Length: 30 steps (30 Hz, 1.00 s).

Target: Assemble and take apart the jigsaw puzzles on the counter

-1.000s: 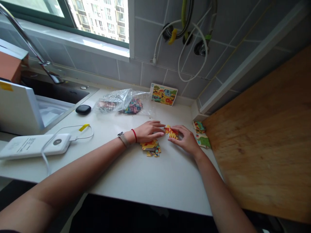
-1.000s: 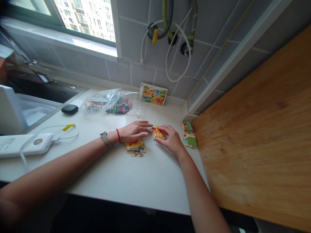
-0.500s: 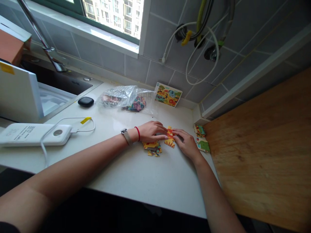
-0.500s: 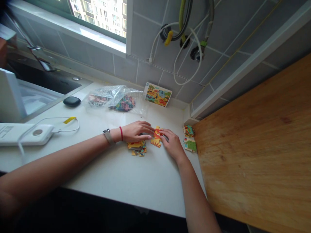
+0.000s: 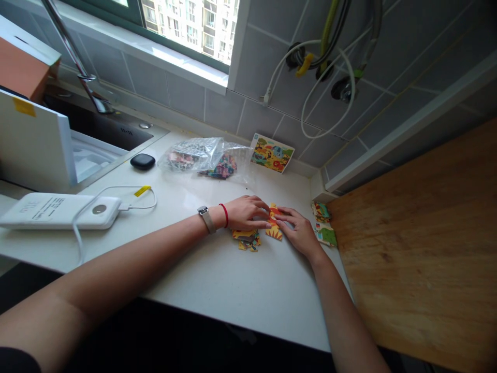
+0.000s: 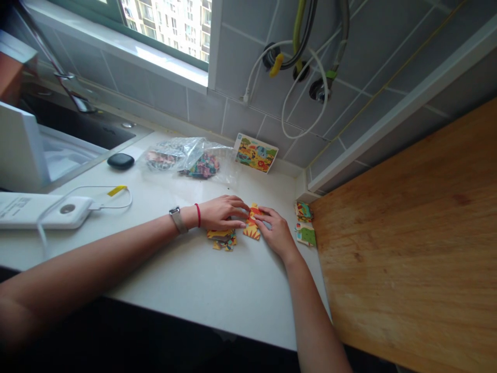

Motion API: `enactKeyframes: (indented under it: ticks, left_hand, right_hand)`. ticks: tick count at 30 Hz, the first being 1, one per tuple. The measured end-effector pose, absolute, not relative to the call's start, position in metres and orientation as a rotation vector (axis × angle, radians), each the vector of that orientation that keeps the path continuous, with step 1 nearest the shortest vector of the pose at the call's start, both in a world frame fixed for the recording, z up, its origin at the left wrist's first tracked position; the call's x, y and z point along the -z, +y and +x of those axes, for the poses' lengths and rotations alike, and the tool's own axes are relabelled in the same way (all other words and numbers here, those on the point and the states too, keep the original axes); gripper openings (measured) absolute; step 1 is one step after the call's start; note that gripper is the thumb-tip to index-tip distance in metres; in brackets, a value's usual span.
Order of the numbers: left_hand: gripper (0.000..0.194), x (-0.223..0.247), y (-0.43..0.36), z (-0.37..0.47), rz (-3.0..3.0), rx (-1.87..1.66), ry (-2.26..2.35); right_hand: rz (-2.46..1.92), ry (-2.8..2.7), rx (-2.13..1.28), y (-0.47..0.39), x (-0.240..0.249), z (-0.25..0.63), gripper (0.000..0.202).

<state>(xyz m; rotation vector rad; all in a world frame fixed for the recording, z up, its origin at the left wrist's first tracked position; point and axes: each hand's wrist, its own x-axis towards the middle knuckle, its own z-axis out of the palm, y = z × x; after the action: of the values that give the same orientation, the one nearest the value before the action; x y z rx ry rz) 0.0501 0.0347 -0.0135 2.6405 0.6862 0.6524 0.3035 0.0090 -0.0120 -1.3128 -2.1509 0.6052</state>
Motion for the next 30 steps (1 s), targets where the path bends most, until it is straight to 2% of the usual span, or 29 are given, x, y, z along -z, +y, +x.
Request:
enactKeyframes:
  ticks: [20,30]
  left_hand:
    - [0.047,0.0112,0.0346,0.0493,2.646,-0.616,0.683]
    - [0.072,0.0074,0.0389,0.048,2.498,-0.651,0.695]
  right_hand:
    - [-1.313,-2.214,-0.598,0.0082,0.0121,0.3066,0.03]
    - [-1.309,-2.243,-0.591,0.0069,0.015,0.3007,0.033]
